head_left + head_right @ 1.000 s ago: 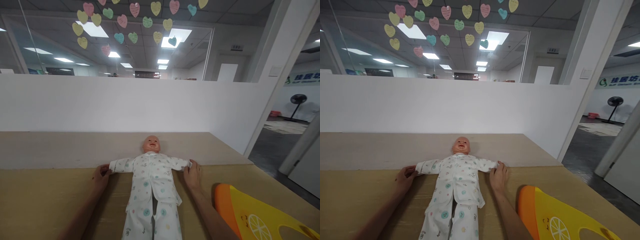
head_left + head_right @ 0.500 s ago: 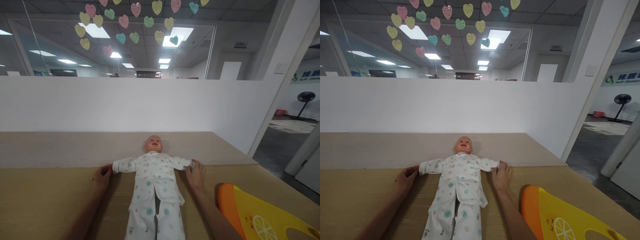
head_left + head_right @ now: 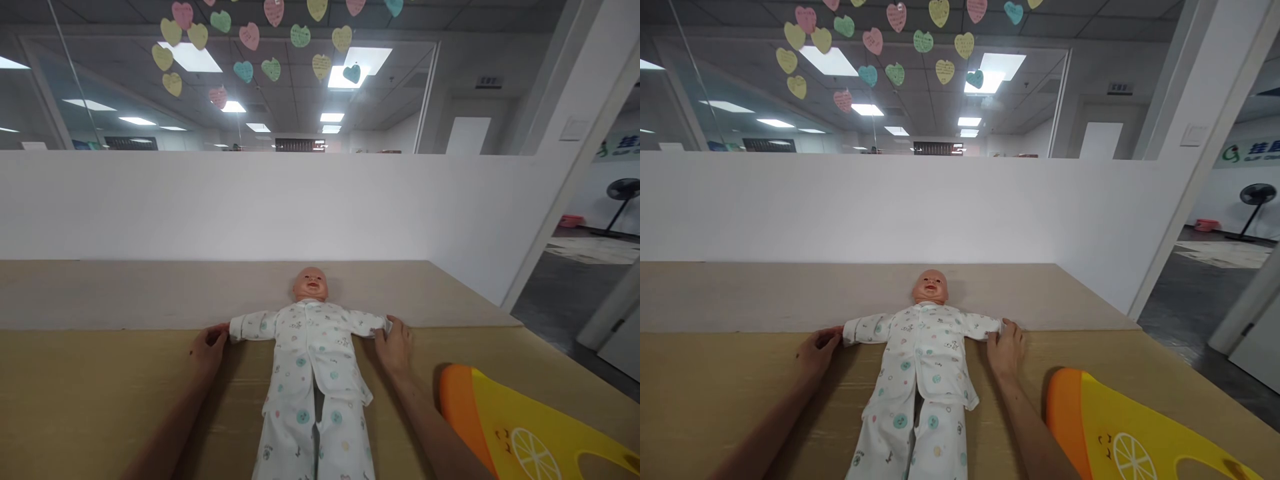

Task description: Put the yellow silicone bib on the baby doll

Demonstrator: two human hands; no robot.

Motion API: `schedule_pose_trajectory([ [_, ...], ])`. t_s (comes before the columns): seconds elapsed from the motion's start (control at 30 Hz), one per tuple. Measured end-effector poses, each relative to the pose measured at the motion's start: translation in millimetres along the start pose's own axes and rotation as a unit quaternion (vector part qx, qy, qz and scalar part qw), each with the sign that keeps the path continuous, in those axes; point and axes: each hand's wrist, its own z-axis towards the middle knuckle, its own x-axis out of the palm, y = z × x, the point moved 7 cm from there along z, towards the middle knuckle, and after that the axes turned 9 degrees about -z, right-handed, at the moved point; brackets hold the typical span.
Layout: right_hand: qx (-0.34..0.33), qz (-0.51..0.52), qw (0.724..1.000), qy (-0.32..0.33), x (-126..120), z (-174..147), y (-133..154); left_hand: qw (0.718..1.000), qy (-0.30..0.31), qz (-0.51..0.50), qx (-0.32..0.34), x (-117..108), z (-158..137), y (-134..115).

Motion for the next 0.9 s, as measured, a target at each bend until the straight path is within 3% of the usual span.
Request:
schedule_pose_trajectory([
  [0.67, 0.005, 0.002, 1.0, 0.015, 1.2, 0.3, -1.0, 0.99, -0.06, 0.125, -0.002, -9.3, -5.6, -9.2],
  [0.9, -0.001, 0.004, 1.0, 0.007, 1.7, 0.2, -0.7, 0.987, -0.054, 0.15, 0.003, -10.1, -5.5, -9.5],
])
